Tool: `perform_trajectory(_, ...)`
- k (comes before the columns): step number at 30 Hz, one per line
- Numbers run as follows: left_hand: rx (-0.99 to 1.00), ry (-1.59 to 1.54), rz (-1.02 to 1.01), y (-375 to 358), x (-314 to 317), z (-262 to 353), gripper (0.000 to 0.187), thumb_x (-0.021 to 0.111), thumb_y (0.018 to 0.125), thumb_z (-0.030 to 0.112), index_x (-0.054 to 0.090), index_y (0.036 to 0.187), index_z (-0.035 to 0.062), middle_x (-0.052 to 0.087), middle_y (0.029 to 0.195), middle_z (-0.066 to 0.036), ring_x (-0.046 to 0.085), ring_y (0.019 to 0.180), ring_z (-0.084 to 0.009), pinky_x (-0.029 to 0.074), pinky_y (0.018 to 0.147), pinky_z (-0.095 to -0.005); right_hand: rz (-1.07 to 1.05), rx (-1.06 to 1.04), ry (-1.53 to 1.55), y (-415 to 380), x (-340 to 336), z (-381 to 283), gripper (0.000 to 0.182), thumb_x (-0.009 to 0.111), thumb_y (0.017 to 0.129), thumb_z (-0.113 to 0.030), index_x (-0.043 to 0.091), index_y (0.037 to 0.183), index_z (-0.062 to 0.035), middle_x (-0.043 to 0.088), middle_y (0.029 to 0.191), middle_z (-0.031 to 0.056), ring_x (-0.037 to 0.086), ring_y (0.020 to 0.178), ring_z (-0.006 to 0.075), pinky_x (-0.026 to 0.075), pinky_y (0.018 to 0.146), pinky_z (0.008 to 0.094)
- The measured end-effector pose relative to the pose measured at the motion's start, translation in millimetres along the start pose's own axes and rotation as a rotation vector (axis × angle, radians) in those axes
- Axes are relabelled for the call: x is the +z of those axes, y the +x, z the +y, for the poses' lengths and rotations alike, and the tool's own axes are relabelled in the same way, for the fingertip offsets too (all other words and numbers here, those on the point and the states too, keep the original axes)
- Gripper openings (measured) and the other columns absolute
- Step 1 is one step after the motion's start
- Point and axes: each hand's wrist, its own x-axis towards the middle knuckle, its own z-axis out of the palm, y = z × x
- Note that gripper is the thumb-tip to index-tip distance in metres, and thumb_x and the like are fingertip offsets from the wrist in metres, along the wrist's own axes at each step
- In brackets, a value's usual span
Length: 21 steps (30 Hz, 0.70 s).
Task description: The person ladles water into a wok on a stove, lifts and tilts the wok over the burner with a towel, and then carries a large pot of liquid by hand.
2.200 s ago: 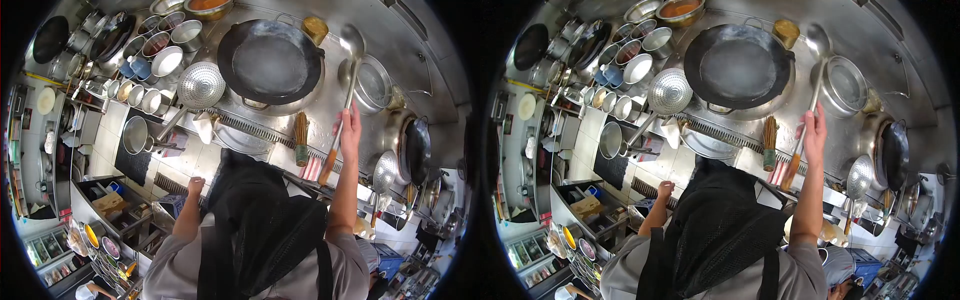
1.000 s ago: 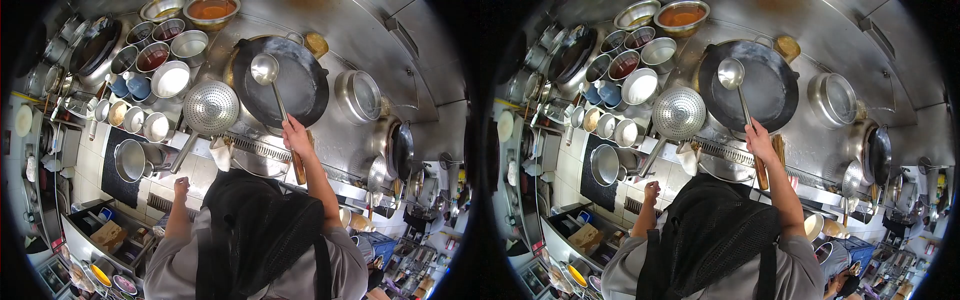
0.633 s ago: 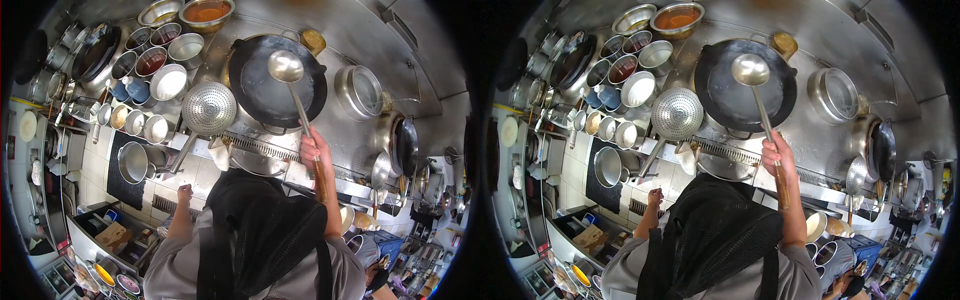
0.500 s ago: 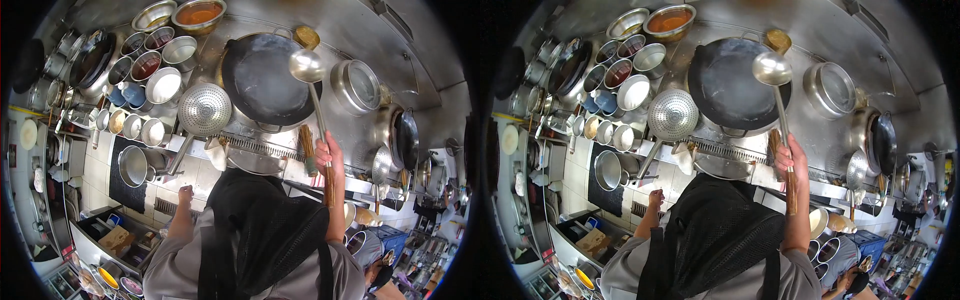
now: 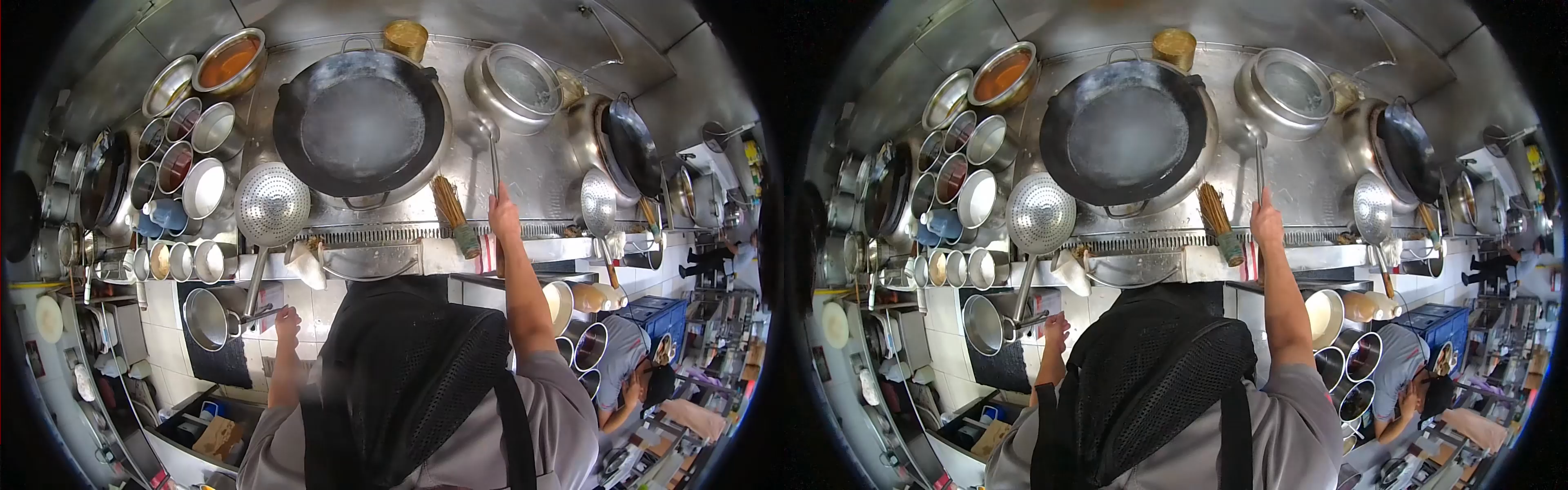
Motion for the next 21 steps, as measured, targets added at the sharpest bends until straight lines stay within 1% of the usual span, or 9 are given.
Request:
perform_trajectory(4,-0.033,0.02,0.069,-16,-9,-15,0.033,0.067,0.086,0.029,0.054,0.109,0.0095,0.057,0.08,0.0,0.056,0.071,-0.0123,0.043,0.058,-0.028,-0.027,0.063,-0.038,-6,-11,-8,0.05,0.049,0.096,-0.026,0.038,0.141,-0.0063,0.063,0.081,0.0321,0.062,0.076,0.0492,0.048,0.068,0.0573)
perform_trajectory(7,-0.046,-0.016,0.171,-37,-4,-23,0.026,0.065,0.084,0.021,0.058,0.101,0.0033,0.053,0.069,0.0,0.051,0.058,-0.0086,0.031,0.043,-0.022,0.029,0.008,0.14,-18,-43,-51,0.048,0.049,0.097,-0.025,0.041,0.139,-0.0047,0.064,0.08,0.0309,0.062,0.075,0.0473,0.047,0.065,0.0549)
perform_trajectory(8,-0.062,-0.052,0.147,-41,-3,-28,0.025,0.064,0.083,0.021,0.06,0.1,0.0034,0.053,0.069,0.0,0.051,0.058,-0.0096,0.031,0.044,-0.0226,0.066,-0.062,0.205,-20,-50,-64,0.048,0.05,0.097,-0.024,0.041,0.139,-0.0028,0.065,0.081,0.0287,0.066,0.073,0.0423,0.048,0.062,0.0497)
perform_trajectory(11,-0.104,-0.055,0.128,-49,3,-34,0.025,0.064,0.083,0.021,0.061,0.101,0.0037,0.052,0.068,0.0,0.052,0.06,-0.0101,0.032,0.045,-0.0222,-0.019,-0.157,0.523,-16,-57,-103,0.05,0.051,0.097,-0.022,0.039,0.141,-0.0019,0.067,0.078,0.0232,0.067,0.065,0.0339,0.049,0.06,0.0444)
perform_trajectory(13,-0.098,-0.052,0.101,-45,6,-36,0.03,0.064,0.085,0.022,0.059,0.107,0.0034,0.055,0.072,-0.002,0.053,0.063,-0.0104,0.036,0.047,-0.0228,-0.096,-0.21,0.65,1,-42,-120,0.052,0.052,0.098,-0.023,0.038,0.143,-0.0031,0.059,0.068,0.0092,0.054,0.053,0.0162,0.045,0.05,0.032)
perform_trajectory(15,-0.074,-0.072,0.12,-43,15,-35,0.033,0.064,0.085,0.023,0.058,0.11,0.0031,0.057,0.076,-0.002,0.053,0.064,-0.0105,0.038,0.048,-0.0231,-0.356,-0.06,0.947,2,-43,-156,0.052,0.053,0.098,-0.024,0.038,0.144,-0.0038,0.053,0.063,0.0035,0.047,0.049,0.011,0.041,0.046,0.027)
perform_trajectory(16,-0.091,-0.059,0.054,-36,12,-37,0.035,0.067,0.087,0.028,0.055,0.115,0.0111,0.058,0.081,0.001,0.058,0.073,-0.0126,0.043,0.061,-0.0282,-0.395,-0.067,0.965,6,-38,-168,0.053,0.053,0.098,-0.024,0.038,0.144,-0.004,0.051,0.063,0.0022,0.045,0.048,0.0097,0.04,0.045,0.0258)
perform_trajectory(18,-0.045,-0.078,0.057,-30,10,-39,0.036,0.067,0.087,0.028,0.055,0.116,0.0104,0.058,0.082,0.001,0.058,0.073,-0.012,0.043,0.061,-0.0279,-0.482,-0.084,0.998,17,-25,-187,0.053,0.054,0.098,-0.025,0.038,0.144,-0.0044,0.048,0.061,-0.0005,0.043,0.047,0.0071,0.036,0.042,0.0234)
perform_trajectory(21,-0.019,-0.136,0.084,-33,7,-40,0.034,0.066,0.088,0.029,0.055,0.114,0.009,0.058,0.083,0.0,0.058,0.074,-0.0116,0.044,0.06,-0.0275,-0.529,-0.067,0.989,31,-8,-205,0.054,0.055,0.097,-0.025,0.038,0.144,-0.0042,0.048,0.06,-0.0002,0.044,0.046,0.0084,0.037,0.041,0.0251)
